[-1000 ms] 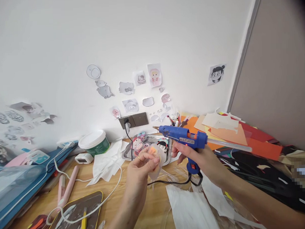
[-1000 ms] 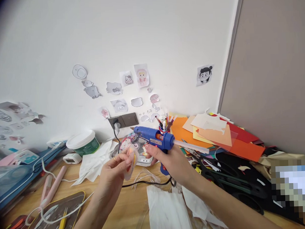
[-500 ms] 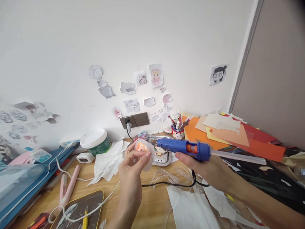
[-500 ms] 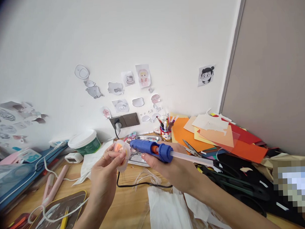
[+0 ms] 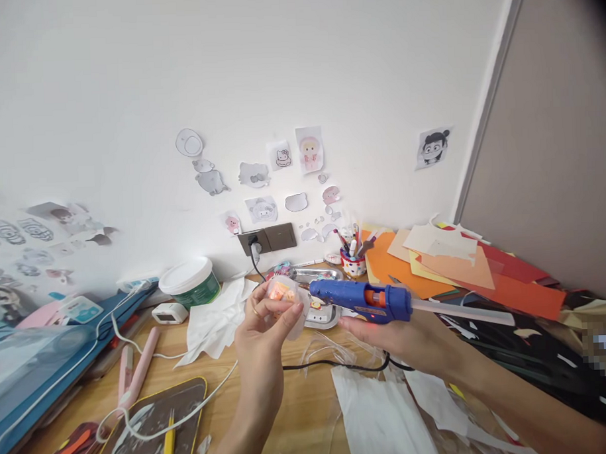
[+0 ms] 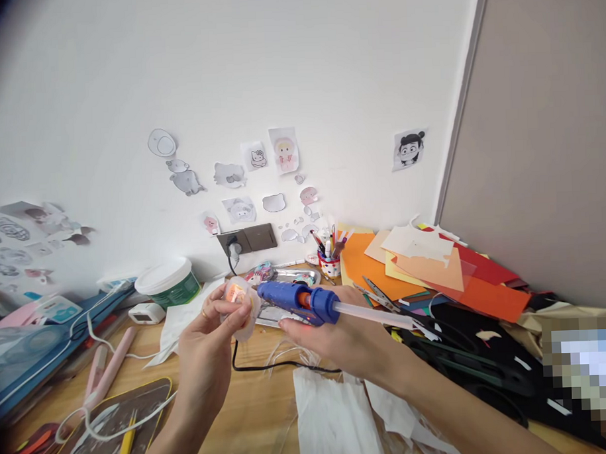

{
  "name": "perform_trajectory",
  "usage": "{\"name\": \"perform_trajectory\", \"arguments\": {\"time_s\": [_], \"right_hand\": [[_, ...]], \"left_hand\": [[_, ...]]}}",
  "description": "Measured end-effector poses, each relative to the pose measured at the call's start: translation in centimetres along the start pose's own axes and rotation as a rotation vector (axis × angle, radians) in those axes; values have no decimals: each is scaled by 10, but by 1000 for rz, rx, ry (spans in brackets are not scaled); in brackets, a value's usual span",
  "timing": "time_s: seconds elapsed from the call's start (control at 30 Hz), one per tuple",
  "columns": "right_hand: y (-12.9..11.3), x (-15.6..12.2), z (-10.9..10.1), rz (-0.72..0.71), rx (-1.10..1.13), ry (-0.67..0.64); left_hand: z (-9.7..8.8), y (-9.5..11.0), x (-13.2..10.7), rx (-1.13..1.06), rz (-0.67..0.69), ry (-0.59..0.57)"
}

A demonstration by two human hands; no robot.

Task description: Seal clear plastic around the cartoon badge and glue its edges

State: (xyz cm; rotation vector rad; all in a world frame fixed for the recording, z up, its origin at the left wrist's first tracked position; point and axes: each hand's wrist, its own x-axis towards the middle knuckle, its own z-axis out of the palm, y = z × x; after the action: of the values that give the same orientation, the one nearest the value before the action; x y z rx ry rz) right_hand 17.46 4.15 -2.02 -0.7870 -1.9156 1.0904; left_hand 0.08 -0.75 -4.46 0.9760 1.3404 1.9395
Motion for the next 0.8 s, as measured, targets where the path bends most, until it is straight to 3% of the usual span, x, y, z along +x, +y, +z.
{"name": "perform_trajectory", "arguments": {"time_s": [0.33, 0.47, 0.6, 0.8], "right_hand": [[2, 0, 1, 2, -101, 38], [-13, 4, -10, 110, -84, -142], [-10, 7, -24, 275, 178, -336], [8, 10, -29, 263, 361, -476]], "left_hand": [[0, -2, 0, 8, 15, -11], [-3, -6, 4, -2, 4, 28], [-5, -10, 8, -34, -28, 37], [-5, -12, 11, 60, 34, 85]]}}
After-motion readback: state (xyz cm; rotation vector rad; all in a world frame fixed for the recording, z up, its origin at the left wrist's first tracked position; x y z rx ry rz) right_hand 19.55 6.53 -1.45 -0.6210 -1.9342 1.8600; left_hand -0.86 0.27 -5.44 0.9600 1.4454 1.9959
